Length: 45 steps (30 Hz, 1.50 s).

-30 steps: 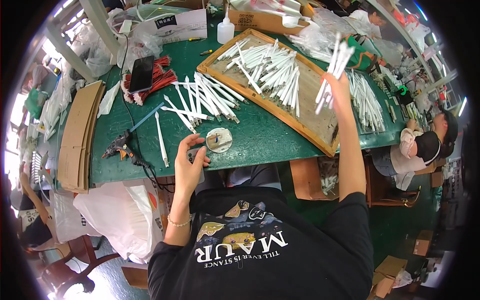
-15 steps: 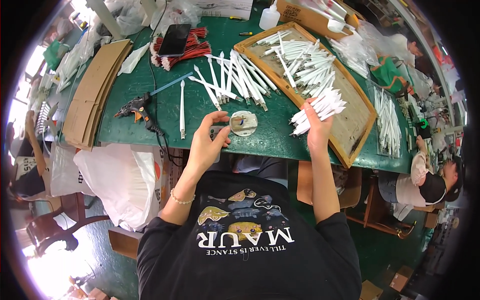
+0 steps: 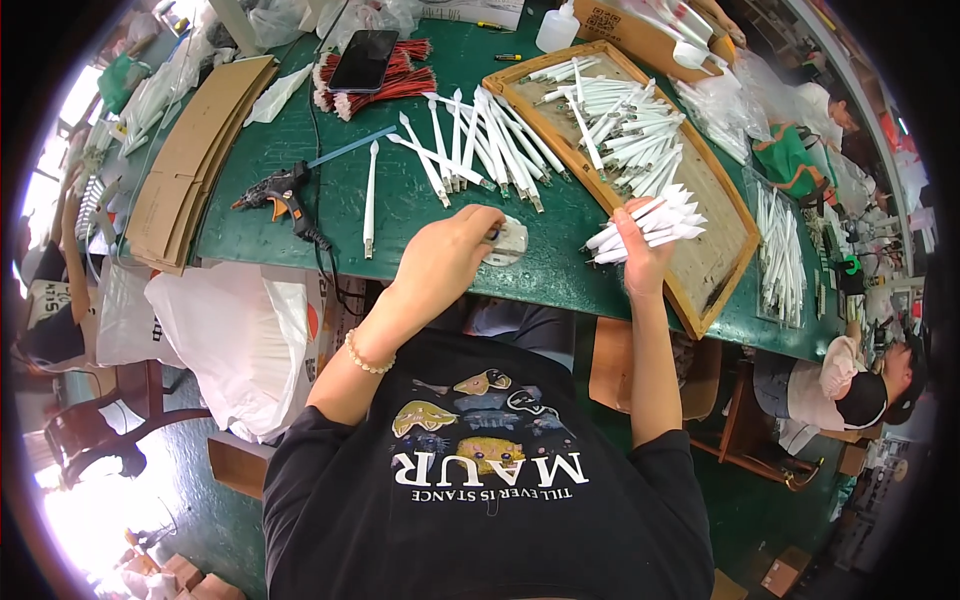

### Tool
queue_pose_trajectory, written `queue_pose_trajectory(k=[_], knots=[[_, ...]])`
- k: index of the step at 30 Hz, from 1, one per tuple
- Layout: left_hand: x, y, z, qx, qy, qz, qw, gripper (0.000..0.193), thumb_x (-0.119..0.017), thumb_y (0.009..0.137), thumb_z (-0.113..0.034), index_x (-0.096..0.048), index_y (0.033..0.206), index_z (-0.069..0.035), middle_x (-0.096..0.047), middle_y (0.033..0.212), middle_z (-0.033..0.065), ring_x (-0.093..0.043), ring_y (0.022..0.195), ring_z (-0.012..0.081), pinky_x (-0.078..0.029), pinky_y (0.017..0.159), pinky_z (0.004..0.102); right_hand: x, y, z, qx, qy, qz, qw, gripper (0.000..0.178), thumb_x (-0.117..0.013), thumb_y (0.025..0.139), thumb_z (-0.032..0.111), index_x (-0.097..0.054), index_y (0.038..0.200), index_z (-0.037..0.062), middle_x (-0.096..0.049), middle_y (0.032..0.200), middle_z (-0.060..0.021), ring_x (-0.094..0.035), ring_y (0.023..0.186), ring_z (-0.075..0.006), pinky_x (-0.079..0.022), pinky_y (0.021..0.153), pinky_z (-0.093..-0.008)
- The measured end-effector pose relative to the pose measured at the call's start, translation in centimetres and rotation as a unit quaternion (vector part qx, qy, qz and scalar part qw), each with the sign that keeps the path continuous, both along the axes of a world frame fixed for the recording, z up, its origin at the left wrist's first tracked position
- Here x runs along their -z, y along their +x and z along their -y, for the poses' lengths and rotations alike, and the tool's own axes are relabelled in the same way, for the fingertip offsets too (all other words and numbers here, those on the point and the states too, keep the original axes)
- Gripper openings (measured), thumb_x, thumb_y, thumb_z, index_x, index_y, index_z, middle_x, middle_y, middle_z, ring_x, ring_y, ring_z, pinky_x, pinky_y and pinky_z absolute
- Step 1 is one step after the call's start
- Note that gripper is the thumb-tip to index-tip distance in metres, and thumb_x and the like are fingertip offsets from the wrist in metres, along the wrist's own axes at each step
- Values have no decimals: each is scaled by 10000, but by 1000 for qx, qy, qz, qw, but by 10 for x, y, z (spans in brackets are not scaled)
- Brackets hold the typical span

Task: Assembling small white plastic strips onto a circular hub at a production workbench.

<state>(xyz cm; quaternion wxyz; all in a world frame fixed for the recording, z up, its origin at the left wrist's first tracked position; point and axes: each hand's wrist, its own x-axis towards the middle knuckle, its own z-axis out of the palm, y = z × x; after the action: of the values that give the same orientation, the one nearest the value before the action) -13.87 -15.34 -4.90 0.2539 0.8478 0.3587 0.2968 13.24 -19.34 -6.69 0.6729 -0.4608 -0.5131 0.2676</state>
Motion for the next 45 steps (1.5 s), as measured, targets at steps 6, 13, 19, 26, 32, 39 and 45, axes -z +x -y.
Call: queue_pose_trajectory(k=[6,13,19,26,32,39,45], knots=[[-2,7,5,8,-4,13,1000,286,-622,805,-17,-557,1083,-36,-651,1028,121,-656,917,308,-520,746,383,-25,-16,9,17,-103,24,994,145,-686,842,13,-594,954,20,-582,815,-9,-534,696,-79,-439,635,-230],[4,11,6,0,-7,19,1000,291,-627,808,-37,-554,1090,-38,-645,1027,120,-647,869,326,-516,737,392,-35,-29,2,38,-186,84,978,117,-677,866,51,-617,957,7,-596,777,1,-528,665,-58,-415,584,-215],[20,2,3,-67,-69,146,985,302,-572,856,-15,-498,1148,1,-600,1071,150,-658,780,248,-528,689,330,-48,-55,2,26,-122,47,991,120,-679,858,43,-635,955,-11,-595,753,-3,-514,630,-44,-394,538,-205],[19,-3,7,-42,-400,337,851,280,-483,921,-8,-434,1194,36,-609,946,147,-650,755,178,-542,684,280,-31,-72,-8,38,-122,217,968,199,-699,813,88,-639,968,-21,-636,729,-55,-573,604,-117,-442,554,-267],[21,-4,7,-33,-412,339,845,271,-474,933,-11,-434,1196,45,-629,879,140,-658,774,182,-545,702,274,-32,-80,-13,55,-89,287,952,165,-700,828,81,-639,934,-32,-635,697,-33,-529,591,-78,-423,534,-261],[22,-6,6,-24,-417,343,841,279,-473,935,-16,-434,1205,42,-626,887,140,-654,761,178,-544,696,274,-30,-84,-15,49,-102,303,946,197,-679,835,72,-638,990,-41,-650,726,-60,-554,628,-88,-446,570,-263],[23,-6,7,-30,-408,339,847,298,-478,933,-19,-420,1218,42,-624,888,137,-654,758,175,-543,694,273,-31,-85,-17,49,-98,331,937,238,-679,833,73,-638,1036,-46,-659,742,-68,-570,633,-97,-457,581,-262]])
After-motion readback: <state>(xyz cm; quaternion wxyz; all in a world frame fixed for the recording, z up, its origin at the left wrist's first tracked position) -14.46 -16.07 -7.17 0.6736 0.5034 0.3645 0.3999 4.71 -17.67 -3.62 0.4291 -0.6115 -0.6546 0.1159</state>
